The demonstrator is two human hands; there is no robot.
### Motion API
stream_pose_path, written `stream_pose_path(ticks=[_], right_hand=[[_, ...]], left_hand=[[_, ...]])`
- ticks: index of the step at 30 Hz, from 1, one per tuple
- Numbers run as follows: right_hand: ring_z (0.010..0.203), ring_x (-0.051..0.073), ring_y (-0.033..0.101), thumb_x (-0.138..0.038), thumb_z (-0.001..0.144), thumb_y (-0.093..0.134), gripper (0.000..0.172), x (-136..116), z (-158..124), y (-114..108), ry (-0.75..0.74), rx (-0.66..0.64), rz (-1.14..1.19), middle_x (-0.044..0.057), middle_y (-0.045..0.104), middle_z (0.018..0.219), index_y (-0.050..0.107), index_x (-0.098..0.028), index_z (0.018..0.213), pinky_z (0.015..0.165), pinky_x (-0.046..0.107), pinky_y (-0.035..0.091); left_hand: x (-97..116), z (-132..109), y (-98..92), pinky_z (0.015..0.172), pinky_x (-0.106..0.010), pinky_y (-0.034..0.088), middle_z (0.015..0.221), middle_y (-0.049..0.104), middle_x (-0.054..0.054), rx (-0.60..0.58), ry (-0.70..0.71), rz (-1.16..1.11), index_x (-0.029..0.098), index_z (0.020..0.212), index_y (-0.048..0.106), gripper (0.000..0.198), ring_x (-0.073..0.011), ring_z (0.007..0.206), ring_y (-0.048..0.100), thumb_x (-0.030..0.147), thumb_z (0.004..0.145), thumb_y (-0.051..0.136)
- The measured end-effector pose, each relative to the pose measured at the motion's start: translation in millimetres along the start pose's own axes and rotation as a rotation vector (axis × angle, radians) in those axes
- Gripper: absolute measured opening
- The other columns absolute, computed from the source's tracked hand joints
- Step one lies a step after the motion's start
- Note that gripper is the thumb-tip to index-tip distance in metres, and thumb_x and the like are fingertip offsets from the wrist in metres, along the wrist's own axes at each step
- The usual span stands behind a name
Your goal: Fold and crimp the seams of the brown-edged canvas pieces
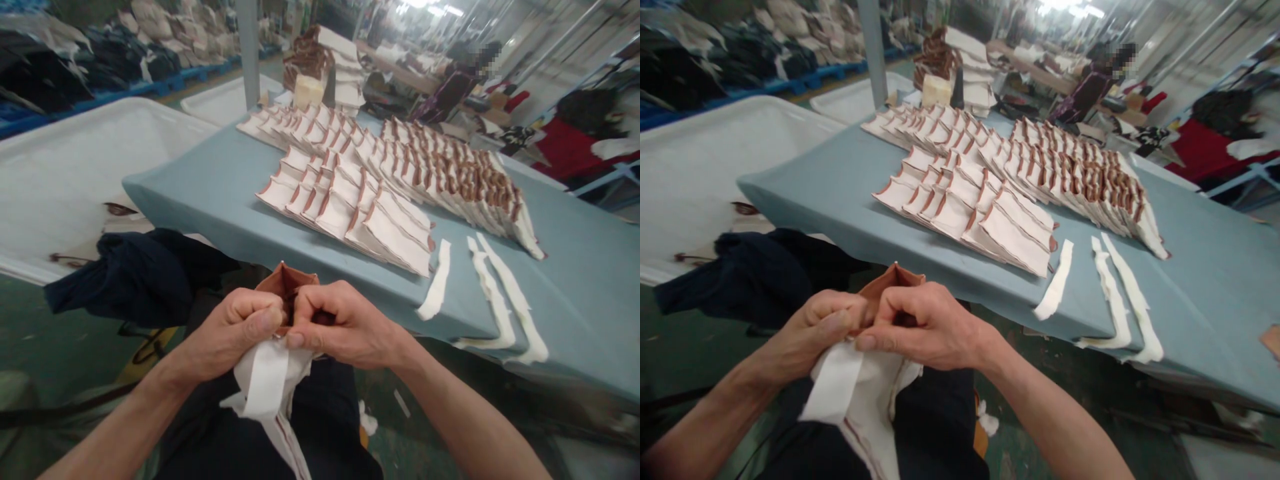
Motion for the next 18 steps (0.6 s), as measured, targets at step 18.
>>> stream_pose_path(ticks=[18], right_hand=[[0.069, 0.010, 0.057, -0.047, 0.107, 0.064, 0.035, -16, -14, 0, -0.158, -0.091, -0.196, 0.000, 0.069, 0.080, 0.069, -0.016, 0.090, 0.067, 0.023, 0.043]], left_hand=[[22, -20, 6.5, 0.048, -0.024, 0.023, 0.057, 0.033, 0.008, -0.058, 0.123, 0.519, 0.021, 0.062, 0.039, 0.042, -0.0086, 0.051, 0.033, 0.031, 0.100, 0.054]])
Point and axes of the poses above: each hand's wrist, its own z-axis towards the middle knuckle, its own y-axis out of the palm, x = y × z, the point moved 9 cm from there along z, towards the middle knuckle
